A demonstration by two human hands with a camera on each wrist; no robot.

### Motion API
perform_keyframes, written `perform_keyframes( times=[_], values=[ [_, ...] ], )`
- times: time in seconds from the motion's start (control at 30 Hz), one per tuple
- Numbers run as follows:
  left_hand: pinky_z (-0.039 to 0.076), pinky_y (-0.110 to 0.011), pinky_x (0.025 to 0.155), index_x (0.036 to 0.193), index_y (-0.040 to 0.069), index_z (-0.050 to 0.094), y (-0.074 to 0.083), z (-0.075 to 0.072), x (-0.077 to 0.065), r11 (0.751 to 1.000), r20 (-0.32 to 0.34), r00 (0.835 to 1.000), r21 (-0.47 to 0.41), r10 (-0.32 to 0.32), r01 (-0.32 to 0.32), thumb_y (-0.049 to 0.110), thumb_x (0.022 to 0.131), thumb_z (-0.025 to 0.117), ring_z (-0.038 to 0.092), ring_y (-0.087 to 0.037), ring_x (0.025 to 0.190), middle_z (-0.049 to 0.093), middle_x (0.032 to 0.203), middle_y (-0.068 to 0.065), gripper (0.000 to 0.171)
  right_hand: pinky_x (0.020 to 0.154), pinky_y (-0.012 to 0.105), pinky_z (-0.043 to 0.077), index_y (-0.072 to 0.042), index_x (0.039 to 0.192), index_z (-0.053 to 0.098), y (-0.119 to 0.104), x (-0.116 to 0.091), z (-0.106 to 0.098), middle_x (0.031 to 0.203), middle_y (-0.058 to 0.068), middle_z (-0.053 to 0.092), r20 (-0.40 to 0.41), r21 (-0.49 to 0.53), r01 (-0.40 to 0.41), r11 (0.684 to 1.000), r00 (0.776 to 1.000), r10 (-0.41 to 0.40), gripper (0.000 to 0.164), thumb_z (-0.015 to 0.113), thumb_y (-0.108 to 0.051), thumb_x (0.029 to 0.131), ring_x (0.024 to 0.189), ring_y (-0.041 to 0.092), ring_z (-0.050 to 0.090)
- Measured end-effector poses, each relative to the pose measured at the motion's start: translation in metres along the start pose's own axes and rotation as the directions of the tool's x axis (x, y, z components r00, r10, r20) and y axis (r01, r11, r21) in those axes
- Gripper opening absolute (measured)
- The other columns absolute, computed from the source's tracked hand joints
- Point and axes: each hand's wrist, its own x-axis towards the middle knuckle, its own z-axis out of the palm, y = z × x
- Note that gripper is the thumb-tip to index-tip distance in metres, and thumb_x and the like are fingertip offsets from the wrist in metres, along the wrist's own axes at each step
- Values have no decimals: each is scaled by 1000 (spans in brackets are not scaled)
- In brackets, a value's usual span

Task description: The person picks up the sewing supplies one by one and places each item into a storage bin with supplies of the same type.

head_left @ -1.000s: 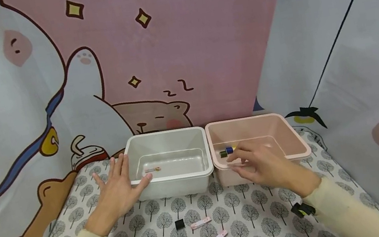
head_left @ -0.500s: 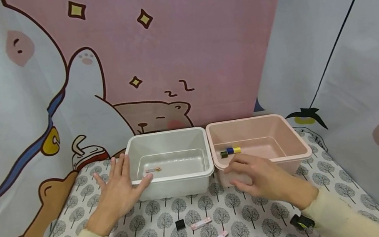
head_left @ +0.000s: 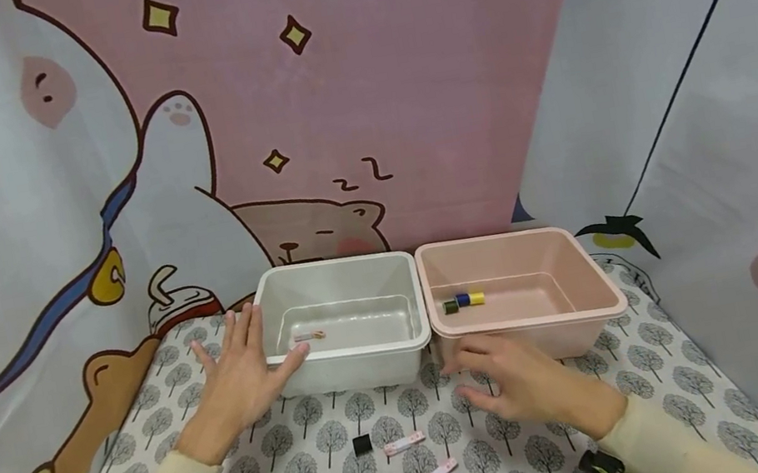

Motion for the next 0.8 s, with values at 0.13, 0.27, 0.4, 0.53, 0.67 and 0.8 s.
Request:
perform_keyframes(
  times=[0.13, 0.27, 0.4, 0.53, 0.67, 0.8],
  values=[
    [-13, -100, 125, 186, -1, 12, 0, 1, -1, 1000, 8, 1000, -11, -9, 9, 88, 109, 49, 5, -55, 182, 9, 195, -27, 123, 91, 33, 69, -24, 126, 85, -4, -5, 10, 121, -9, 78, 45, 21, -18, 1000, 999, 17, 31, 95, -24, 96, 107, 10, 78],
    [-12, -101, 125, 186, -1, 11, 0, 2, -3, 1000, 14, 1000, -13, -16, 16, 88, 109, 49, 5, -56, 182, 8, 195, -27, 124, 87, 31, 69, -24, 130, 84, -8, -10, 21, 121, -9, 77, 94, 75, -40, 996, 995, 33, 32, 92, -25, 99, 100, 9, 77],
    [-14, -101, 124, 186, 0, 9, -1, 3, -4, 1000, 27, 999, -13, -19, 19, 89, 109, 48, 5, -57, 181, 8, 195, -27, 124, 83, 30, 68, -25, 136, 82, -6, -16, 33, 123, -10, 76, 104, 158, -17, 987, 995, 0, 31, 87, -30, 106, 93, 6, 75],
    [-15, -100, 125, 186, 0, 8, -1, 2, -4, 1000, 36, 999, -11, -20, 20, 89, 109, 47, 4, -57, 182, 7, 195, -28, 124, 79, 27, 65, -28, 138, 82, -9, -18, 39, 124, -11, 75, 122, 176, 7, 984, 992, -29, 30, 82, -40, 110, 94, 5, 72],
    [-14, -100, 125, 186, 0, 9, 0, 0, -2, 1000, 31, 999, -15, -17, 18, 89, 109, 48, 4, -56, 182, 7, 195, -27, 124, 85, 29, 67, -26, 136, 83, -17, -18, 39, 127, -12, 76, 204, 156, -41, 987, 979, 8, 32, 87, -37, 106, 100, 7, 74],
    [-14, -100, 125, 187, 0, 9, 1, -2, 1, 1000, 27, 1000, -19, -14, 14, 89, 109, 47, 3, -55, 182, 7, 196, -26, 124, 89, 26, 66, -27, 138, 83, -21, -17, 41, 131, -13, 76, 295, 148, -84, 985, 955, 37, 36, 89, -36, 104, 103, 7, 75]
  ],
)
